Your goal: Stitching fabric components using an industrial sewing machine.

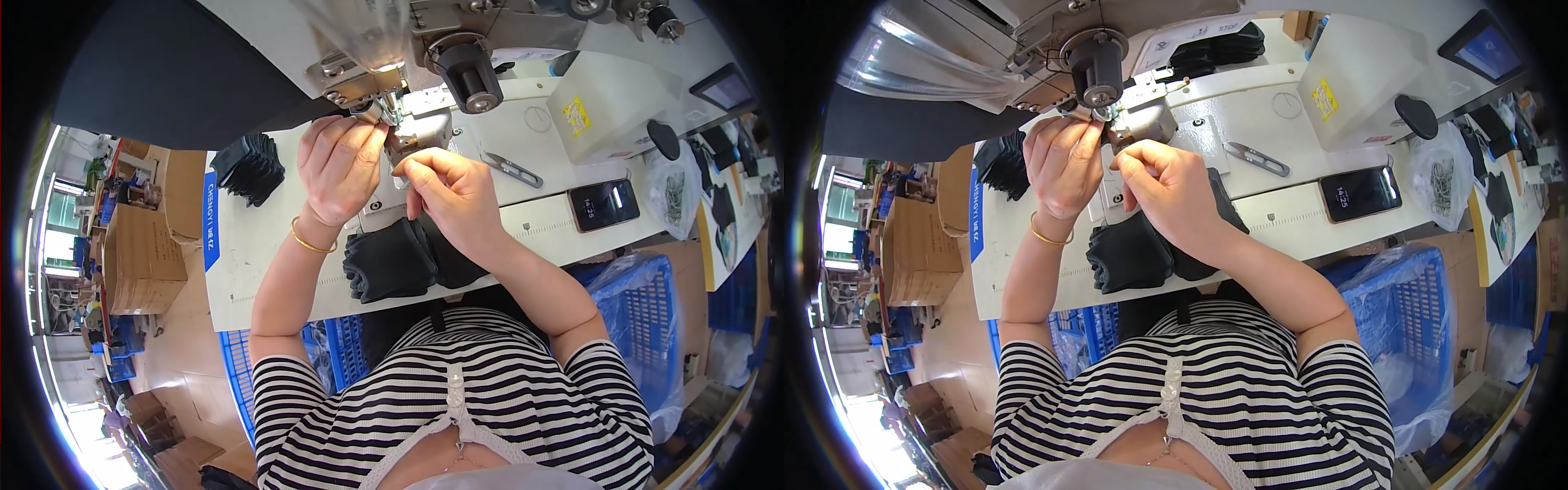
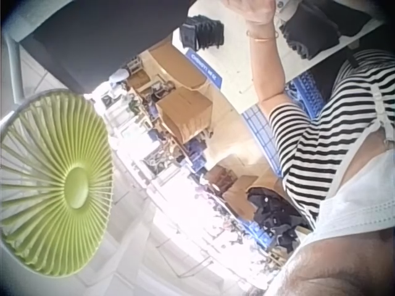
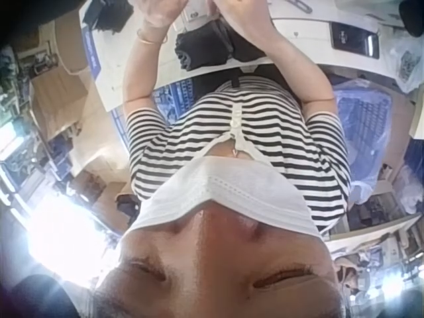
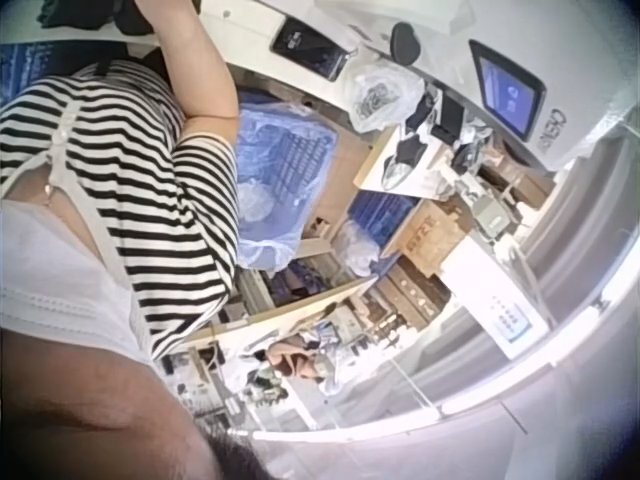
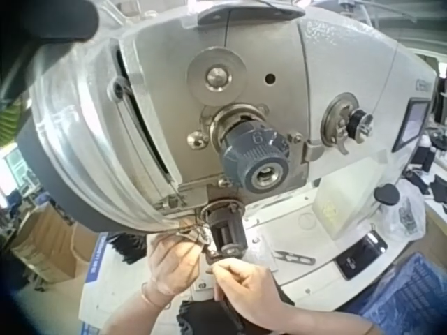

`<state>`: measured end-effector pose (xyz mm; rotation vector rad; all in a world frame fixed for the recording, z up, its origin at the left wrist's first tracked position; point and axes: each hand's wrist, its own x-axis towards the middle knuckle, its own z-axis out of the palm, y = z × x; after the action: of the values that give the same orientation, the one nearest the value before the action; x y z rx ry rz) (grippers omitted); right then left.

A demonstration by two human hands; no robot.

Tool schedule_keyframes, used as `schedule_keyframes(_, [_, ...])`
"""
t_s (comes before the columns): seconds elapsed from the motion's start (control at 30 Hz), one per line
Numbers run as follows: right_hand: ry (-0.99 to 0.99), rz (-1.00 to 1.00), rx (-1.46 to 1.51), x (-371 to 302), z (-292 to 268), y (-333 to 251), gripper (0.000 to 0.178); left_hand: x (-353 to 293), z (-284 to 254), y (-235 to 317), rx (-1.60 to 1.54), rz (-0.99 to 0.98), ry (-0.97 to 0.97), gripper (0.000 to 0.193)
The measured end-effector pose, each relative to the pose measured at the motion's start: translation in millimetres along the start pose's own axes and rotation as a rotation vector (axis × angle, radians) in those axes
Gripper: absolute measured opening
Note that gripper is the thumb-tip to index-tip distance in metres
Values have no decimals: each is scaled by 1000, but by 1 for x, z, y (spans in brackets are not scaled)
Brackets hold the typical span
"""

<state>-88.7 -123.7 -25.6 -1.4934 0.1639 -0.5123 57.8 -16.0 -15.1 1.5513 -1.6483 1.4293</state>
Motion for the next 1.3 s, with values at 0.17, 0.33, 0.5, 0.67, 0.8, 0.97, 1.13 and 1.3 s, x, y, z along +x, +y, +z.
schedule_keyframes(0.17, [-14, -7, -22, -2, 1, 2, 20, -2, 1, 0, 5, -7, 7, 24])
schedule_keyframes(0.33, [-35, 31, 1, -4, 2, 7, 21, -1, 2, 1, -12, -22, 8, 23])
schedule_keyframes(0.5, [-59, 28, -42, -7, 2, 4, 21, -1, 2, 1, -7, -31, 8, 24])
schedule_keyframes(0.67, [-87, 37, -59, -9, 2, 6, 21, -3, 5, 0, 3, -29, 24, 23])
schedule_keyframes(0.8, [-95, 39, -51, -9, 1, 8, 21, -3, 6, 0, 8, -38, 22, 21])
schedule_keyframes(0.97, [-64, 13, -49, -10, 3, 12, 23, -3, 6, 1, 16, -45, 25, 22])
schedule_keyframes(1.13, [-35, 17, -36, -12, -3, 16, 21, -5, 5, 6, -21, -90, 32, 26])
schedule_keyframes(1.3, [77, -157, -407, -25, -40, 32, 18, -21, 12, 16, -10, -371, -14, 41])
